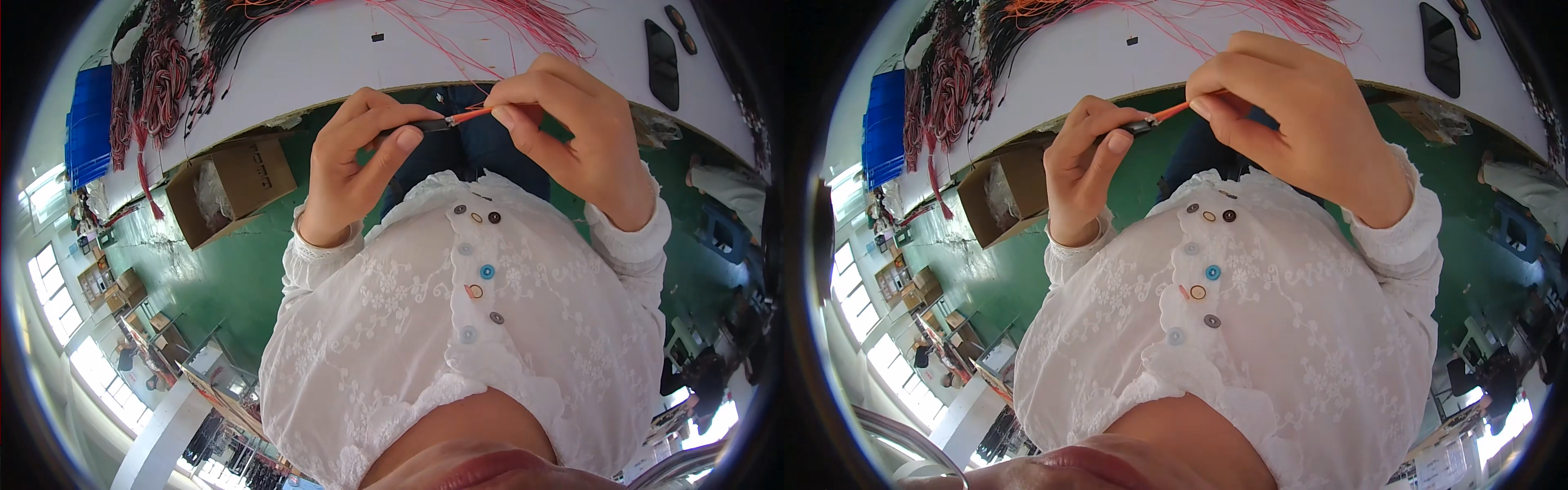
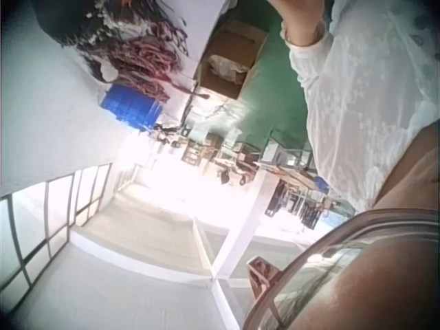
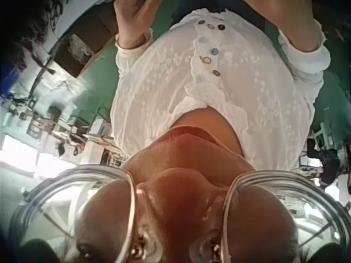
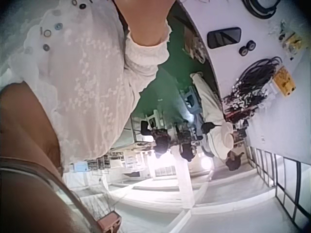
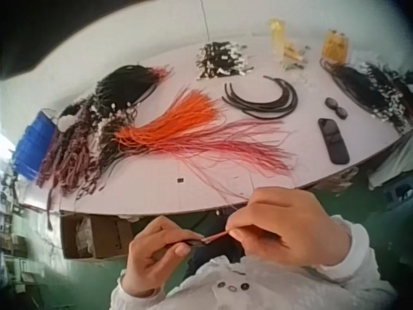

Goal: Manual assembly of electronic wiring harnesses by grouping individual wires and inserting them into connectors.

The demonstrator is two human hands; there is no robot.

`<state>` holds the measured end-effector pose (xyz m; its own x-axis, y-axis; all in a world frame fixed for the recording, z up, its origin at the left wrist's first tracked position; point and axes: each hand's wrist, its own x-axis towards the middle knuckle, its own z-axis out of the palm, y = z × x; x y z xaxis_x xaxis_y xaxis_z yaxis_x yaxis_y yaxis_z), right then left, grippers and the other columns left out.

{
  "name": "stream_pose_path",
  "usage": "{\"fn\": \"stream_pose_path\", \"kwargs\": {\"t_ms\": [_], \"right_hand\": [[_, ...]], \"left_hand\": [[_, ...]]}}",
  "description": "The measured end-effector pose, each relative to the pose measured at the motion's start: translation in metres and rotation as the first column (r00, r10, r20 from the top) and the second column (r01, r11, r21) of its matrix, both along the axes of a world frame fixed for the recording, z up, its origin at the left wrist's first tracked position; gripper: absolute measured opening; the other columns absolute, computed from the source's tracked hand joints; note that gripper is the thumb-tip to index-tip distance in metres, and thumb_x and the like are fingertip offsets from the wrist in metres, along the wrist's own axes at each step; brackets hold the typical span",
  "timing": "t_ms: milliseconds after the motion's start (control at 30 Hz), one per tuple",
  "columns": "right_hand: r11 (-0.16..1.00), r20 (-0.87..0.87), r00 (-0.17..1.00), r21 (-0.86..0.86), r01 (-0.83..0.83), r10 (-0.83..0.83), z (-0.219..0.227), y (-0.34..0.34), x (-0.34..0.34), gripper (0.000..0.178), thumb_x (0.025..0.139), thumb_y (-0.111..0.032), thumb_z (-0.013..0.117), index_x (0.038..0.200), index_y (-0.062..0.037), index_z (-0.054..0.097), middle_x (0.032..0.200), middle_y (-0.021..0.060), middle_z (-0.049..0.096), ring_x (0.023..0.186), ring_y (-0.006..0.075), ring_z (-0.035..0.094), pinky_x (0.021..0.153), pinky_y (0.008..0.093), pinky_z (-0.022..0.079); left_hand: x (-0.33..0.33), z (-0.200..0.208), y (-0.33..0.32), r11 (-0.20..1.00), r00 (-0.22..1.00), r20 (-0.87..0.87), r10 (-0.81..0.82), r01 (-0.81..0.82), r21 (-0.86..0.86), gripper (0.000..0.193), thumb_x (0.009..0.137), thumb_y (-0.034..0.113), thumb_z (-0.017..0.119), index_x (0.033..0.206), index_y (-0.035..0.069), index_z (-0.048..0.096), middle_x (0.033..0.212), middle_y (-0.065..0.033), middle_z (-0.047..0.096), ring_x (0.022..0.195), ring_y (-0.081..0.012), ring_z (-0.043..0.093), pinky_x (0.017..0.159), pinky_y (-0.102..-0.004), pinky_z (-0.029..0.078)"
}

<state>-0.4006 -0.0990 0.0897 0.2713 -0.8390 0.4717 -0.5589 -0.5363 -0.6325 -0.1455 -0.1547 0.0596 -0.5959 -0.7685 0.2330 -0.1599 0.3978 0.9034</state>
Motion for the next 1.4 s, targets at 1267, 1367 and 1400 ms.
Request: {"fn": "stream_pose_path", "kwargs": {"t_ms": [1267,1367,1400], "right_hand": [[0.965,0.152,0.959,-0.07,0.253,-0.24,-0.022,0.019,0.029,0.031,0.076,0.004,0.083,0.103,-0.0103,0.079,0.077,-0.0003,0.06,0.058,0.0086,0.05,0.052,0.0235,0.04],[0.961,0.145,0.96,-0.107,0.254,-0.238,-0.024,0.018,0.028,0.03,0.073,0.001,0.084,0.1,-0.0106,0.078,0.071,0.0011,0.053,0.057,0.0137,0.051,0.051,0.0259,0.042],[0.962,0.145,0.961,-0.105,0.253,-0.237,-0.025,0.017,0.028,0.03,0.073,0.001,0.084,0.1,-0.0106,0.078,0.071,0.0011,0.053,0.057,0.0137,0.051,0.051,0.0259,0.042]], "left_hand": [[-0.013,-0.008,0.009,0.996,0.994,-0.093,0.053,-0.06,-0.067,0.023,0.093,0.005,0.067,0.116,0.004,0.074,0.081,0.0003,0.058,0.065,-0.0057,0.044,0.055,-0.0211,0.032],[-0.013,-0.008,0.009,0.995,0.995,-0.078,0.056,-0.061,-0.074,0.023,0.093,0.005,0.068,0.114,0.004,0.075,0.081,0.0001,0.058,0.065,-0.0056,0.044,0.055,-0.021,0.032],[-0.013,-0.008,0.009,0.995,0.995,-0.076,0.06,-0.066,-0.072,0.022,0.093,0.005,0.068,0.114,0.004,0.075,0.082,0.0,0.058,0.064,-0.0054,0.043,0.055,-0.0209,0.032]]}}
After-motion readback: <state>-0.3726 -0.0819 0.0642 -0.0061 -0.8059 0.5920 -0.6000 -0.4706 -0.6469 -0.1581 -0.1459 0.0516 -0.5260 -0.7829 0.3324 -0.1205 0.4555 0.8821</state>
